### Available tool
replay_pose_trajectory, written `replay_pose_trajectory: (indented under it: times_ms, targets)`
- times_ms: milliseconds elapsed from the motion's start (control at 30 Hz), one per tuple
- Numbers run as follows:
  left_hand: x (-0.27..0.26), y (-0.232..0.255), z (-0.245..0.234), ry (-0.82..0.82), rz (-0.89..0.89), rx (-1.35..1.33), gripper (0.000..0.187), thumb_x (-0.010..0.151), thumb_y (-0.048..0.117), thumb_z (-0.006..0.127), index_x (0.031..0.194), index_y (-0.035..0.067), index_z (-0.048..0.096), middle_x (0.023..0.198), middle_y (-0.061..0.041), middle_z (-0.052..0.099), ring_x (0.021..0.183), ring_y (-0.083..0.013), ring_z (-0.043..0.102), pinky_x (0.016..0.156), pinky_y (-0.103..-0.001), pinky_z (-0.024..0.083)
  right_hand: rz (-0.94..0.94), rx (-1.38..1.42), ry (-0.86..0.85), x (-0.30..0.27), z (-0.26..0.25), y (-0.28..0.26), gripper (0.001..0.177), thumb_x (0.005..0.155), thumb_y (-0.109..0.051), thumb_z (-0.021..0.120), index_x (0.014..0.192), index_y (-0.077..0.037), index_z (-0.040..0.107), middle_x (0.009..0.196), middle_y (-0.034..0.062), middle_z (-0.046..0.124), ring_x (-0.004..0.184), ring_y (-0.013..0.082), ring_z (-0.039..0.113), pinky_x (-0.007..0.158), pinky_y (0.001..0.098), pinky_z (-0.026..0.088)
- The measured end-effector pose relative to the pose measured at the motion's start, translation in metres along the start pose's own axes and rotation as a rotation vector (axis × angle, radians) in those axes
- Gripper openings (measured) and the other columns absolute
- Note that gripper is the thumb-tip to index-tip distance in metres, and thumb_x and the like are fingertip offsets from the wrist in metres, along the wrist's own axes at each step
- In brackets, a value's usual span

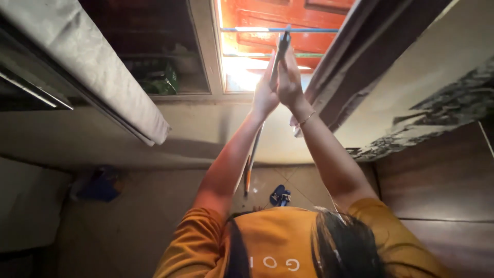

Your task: Heating a broom handle with a lighter to repair or reattach the broom head.

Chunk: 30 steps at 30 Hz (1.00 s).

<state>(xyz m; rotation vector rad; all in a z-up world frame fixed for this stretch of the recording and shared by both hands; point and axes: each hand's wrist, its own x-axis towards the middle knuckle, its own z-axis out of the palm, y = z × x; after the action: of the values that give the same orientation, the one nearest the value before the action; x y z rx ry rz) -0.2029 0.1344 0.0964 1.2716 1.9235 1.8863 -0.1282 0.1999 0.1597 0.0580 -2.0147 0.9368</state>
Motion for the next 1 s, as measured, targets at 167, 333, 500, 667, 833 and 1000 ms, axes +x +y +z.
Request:
replay_pose_trajectory:
  times_ms: [167,333,500,667,833,1000]
  targets:
    - [0.047,-0.013,0.001,0.251,0.370,-0.025,0.064,0.093,-0.003,0.050,0.155,0.006,0.039,0.120,-0.018,0.062,0.109,-0.0318,0.059,0.100,-0.035,0.048,0.097,0.009,0.090,0.045,0.000,0.070,0.052,0.115,-0.036,0.032,0.150,0.000,0.049,0.161,0.0215,0.048,0.157,0.0363,0.038,0.133,0.0448,0.024]
    - [0.085,-0.031,-0.011,0.163,0.296,0.206,0.038,0.081,-0.006,0.061,0.116,0.005,0.072,0.083,-0.016,0.069,0.092,-0.0358,0.065,0.122,-0.052,0.026,0.232,-0.643,-0.090,0.084,0.003,0.064,0.060,0.089,-0.027,0.060,0.146,-0.007,0.055,0.160,0.0246,0.042,0.152,0.0395,0.031,0.125,0.0526,0.006]
    - [0.102,-0.035,-0.019,0.199,0.231,-0.068,0.022,0.078,0.000,0.062,0.098,-0.002,0.071,0.090,-0.019,0.070,0.089,-0.0350,0.070,0.085,-0.039,0.053,0.353,-0.812,-0.160,0.109,0.013,0.057,0.068,0.098,-0.033,0.064,0.160,-0.015,0.044,0.158,0.0131,0.048,0.157,0.0328,0.030,0.131,0.0599,0.002]
    - [0.104,-0.029,-0.018,0.327,0.246,-0.035,0.018,0.080,-0.001,0.060,0.095,0.000,0.069,0.080,-0.018,0.069,0.075,-0.0366,0.070,0.071,-0.040,0.054,0.623,-1.012,-0.375,0.141,0.019,0.016,0.100,0.076,-0.055,0.071,0.157,-0.017,0.028,0.165,0.0101,0.026,0.154,0.0319,0.015,0.115,0.0745,-0.007]
    - [0.115,-0.049,-0.009,0.310,0.277,0.147,0.009,0.077,0.000,0.061,0.068,0.002,0.061,0.059,-0.015,0.060,0.056,-0.0346,0.064,0.054,-0.043,0.048,0.670,-1.104,-0.487,0.152,0.013,0.098,0.087,0.088,-0.061,0.053,0.160,-0.024,0.021,0.171,0.0102,0.010,0.157,0.0360,0.000,0.108,0.0799,-0.006]
    - [0.127,-0.059,-0.011,0.199,0.749,0.863,0.021,0.070,-0.003,0.061,0.053,0.010,0.057,0.053,-0.009,0.058,0.051,-0.0310,0.062,0.048,-0.045,0.047,0.598,-0.991,-0.327,0.156,0.001,0.119,0.078,0.097,-0.058,0.044,0.162,-0.024,0.018,0.173,0.0110,0.006,0.158,0.0393,-0.002,0.107,0.0830,-0.004]
